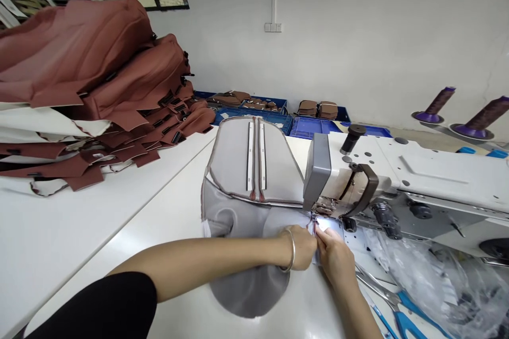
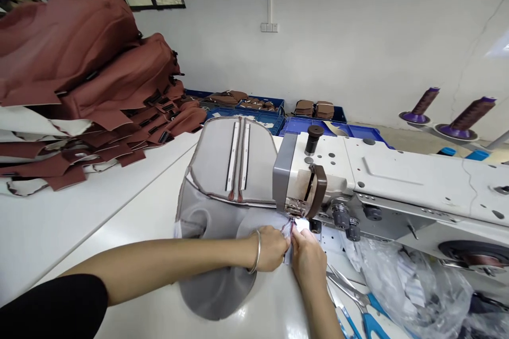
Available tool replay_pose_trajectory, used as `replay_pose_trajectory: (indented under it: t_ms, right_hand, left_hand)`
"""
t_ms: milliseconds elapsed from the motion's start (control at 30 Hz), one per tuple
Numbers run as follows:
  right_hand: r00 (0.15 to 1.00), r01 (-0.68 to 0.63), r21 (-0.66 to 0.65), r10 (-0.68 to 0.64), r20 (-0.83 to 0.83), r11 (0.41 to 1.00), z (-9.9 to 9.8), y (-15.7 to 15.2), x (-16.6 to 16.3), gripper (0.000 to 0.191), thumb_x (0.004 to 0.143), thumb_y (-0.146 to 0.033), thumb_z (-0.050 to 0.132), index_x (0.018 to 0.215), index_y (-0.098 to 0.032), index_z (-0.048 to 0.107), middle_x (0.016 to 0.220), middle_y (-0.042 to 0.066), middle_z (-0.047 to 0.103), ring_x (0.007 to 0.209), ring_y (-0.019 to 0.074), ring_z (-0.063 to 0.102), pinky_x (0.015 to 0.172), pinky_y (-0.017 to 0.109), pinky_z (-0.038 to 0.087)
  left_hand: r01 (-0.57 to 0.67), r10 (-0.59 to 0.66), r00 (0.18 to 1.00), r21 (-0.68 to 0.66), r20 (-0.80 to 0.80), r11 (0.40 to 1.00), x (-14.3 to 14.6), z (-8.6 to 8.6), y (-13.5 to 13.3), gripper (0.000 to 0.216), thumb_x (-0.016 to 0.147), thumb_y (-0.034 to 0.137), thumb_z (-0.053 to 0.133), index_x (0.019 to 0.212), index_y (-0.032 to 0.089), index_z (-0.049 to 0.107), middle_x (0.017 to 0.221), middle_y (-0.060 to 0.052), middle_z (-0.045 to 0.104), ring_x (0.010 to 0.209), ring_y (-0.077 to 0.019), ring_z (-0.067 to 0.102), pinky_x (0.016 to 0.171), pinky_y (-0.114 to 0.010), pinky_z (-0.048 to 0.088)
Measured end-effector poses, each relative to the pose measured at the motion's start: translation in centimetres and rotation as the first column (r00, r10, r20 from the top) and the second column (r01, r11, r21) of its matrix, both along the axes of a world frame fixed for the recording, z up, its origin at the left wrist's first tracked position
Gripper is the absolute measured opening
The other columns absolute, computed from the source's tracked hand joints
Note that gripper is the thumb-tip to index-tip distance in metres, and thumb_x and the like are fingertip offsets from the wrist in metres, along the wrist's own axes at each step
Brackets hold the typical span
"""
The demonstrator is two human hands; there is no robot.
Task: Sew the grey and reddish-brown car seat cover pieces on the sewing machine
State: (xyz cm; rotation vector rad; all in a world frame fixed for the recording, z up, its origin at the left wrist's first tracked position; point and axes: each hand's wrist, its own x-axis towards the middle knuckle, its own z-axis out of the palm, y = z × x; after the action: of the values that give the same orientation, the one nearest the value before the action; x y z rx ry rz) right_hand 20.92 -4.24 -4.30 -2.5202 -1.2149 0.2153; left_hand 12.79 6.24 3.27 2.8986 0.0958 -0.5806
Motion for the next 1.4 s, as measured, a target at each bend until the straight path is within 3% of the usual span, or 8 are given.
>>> replay_pose_trajectory:
  t_ms: [133, 267, 533, 633, 767, 900, 1133, 1400]
  right_hand:
    - [0.999, 0.044, 0.026, -0.044, -0.001, 0.999, 0.0, 0.0, -0.5, 0.029, 0.093, -0.026, 0.036, 0.11, -0.025, 0.059, 0.087, 0.002, 0.056, 0.081, 0.0164, 0.052, 0.058, 0.026, 0.029]
    - [0.991, 0.132, 0.048, -0.132, 0.001, 0.99, 0.0, 0.3, -1.2, 0.031, 0.093, -0.025, 0.033, 0.112, -0.021, 0.057, 0.092, 0.005, 0.057, 0.089, 0.0193, 0.052, 0.063, 0.027, 0.031]
    - [0.998, 0.043, 0.08, -0.04, -0.039, 0.996, -0.3, 0.5, -0.8, 0.029, 0.09, -0.022, 0.035, 0.104, -0.022, 0.062, 0.087, 0.004, 0.058, 0.086, 0.0178, 0.051, 0.064, 0.026, 0.031]
    - [0.994, 0.095, 0.106, -0.088, -0.068, 0.99, -0.2, 0.5, -0.8, 0.03, 0.087, -0.021, 0.038, 0.108, -0.023, 0.058, 0.093, 0.003, 0.06, 0.091, 0.0178, 0.053, 0.067, 0.026, 0.034]
    - [0.963, 0.266, 0.126, -0.257, -0.087, 0.956, 0.4, 0.1, -1.3, 0.034, 0.088, -0.029, 0.039, 0.119, -0.019, 0.048, 0.095, 0.003, 0.062, 0.087, 0.0184, 0.057, 0.068, 0.027, 0.037]
    - [0.917, 0.4, 0.093, -0.398, -0.037, 0.912, 1.0, 0.0, -2.0, 0.037, 0.088, -0.044, 0.039, 0.107, -0.016, 0.054, 0.096, 0.009, 0.06, 0.093, 0.0257, 0.054, 0.066, 0.032, 0.035]
    - [0.927, 0.37, 0.067, -0.363, -0.095, 0.927, 0.5, 1.4, -1.6, 0.029, 0.089, -0.037, 0.035, 0.086, -0.023, 0.06, 0.088, 0.005, 0.064, 0.075, 0.0207, 0.056, 0.059, 0.029, 0.032]
    - [0.913, 0.403, 0.121, -0.39, -0.118, 0.907, 0.1, 1.0, -0.6, 0.032, 0.088, -0.036, 0.032, 0.09, -0.02, 0.059, 0.09, 0.008, 0.065, 0.08, 0.0227, 0.057, 0.065, 0.029, 0.034]
  left_hand:
    - [-0.047, 0.047, 0.999, -0.006, -0.006, 0.999, -0.7, -0.2, -0.9, 0.032, 0.078, 0.02, 0.049, 0.105, 0.006, 0.058, 0.093, -0.018, 0.066, 0.088, -0.0276, 0.064, 0.072, -0.036, 0.051]
    - [-0.039, 0.039, 0.999, -0.012, -0.004, 0.999, -0.6, 0.3, 0.2, 0.03, 0.081, 0.023, 0.046, 0.105, 0.01, 0.059, 0.097, -0.015, 0.066, 0.09, -0.0256, 0.064, 0.073, -0.034, 0.051]
    - [0.164, -0.164, 0.975, -0.015, -0.152, 0.986, 1.4, 2.9, 2.2, 0.021, 0.075, 0.019, 0.05, 0.088, 0.014, 0.067, 0.089, -0.01, 0.067, 0.08, -0.0212, 0.062, 0.063, -0.027, 0.046]
    - [0.081, -0.082, 0.979, -0.014, -0.185, 0.997, 0.9, 2.2, 1.6, 0.026, 0.076, 0.022, 0.049, 0.094, 0.017, 0.066, 0.093, -0.011, 0.067, 0.084, -0.0235, 0.063, 0.064, -0.029, 0.047]
    - [-0.011, 0.013, 0.988, 0.014, -0.156, 1.0, -0.2, 0.3, 0.6, 0.034, 0.076, 0.024, 0.049, 0.106, 0.015, 0.061, 0.098, -0.015, 0.066, 0.09, -0.0279, 0.063, 0.068, -0.034, 0.048]
    - [-0.005, 0.006, 0.997, 0.005, -0.077, 1.0, -0.6, -0.8, 0.1, 0.038, 0.076, 0.023, 0.051, 0.112, 0.012, 0.057, 0.098, -0.017, 0.066, 0.092, -0.0286, 0.063, 0.073, -0.038, 0.049]
    - [0.014, -0.014, 0.999, -0.007, -0.029, 1.0, -1.1, -0.9, 0.2, 0.031, 0.079, 0.022, 0.048, 0.105, 0.01, 0.059, 0.098, -0.014, 0.067, 0.09, -0.0266, 0.063, 0.072, -0.036, 0.049]
    - [0.006, -0.003, 0.999, -0.051, 0.052, 0.999, -1.6, -0.8, 0.7, 0.035, 0.078, 0.02, 0.049, 0.11, 0.009, 0.056, 0.099, -0.013, 0.066, 0.092, -0.0261, 0.063, 0.072, -0.035, 0.049]
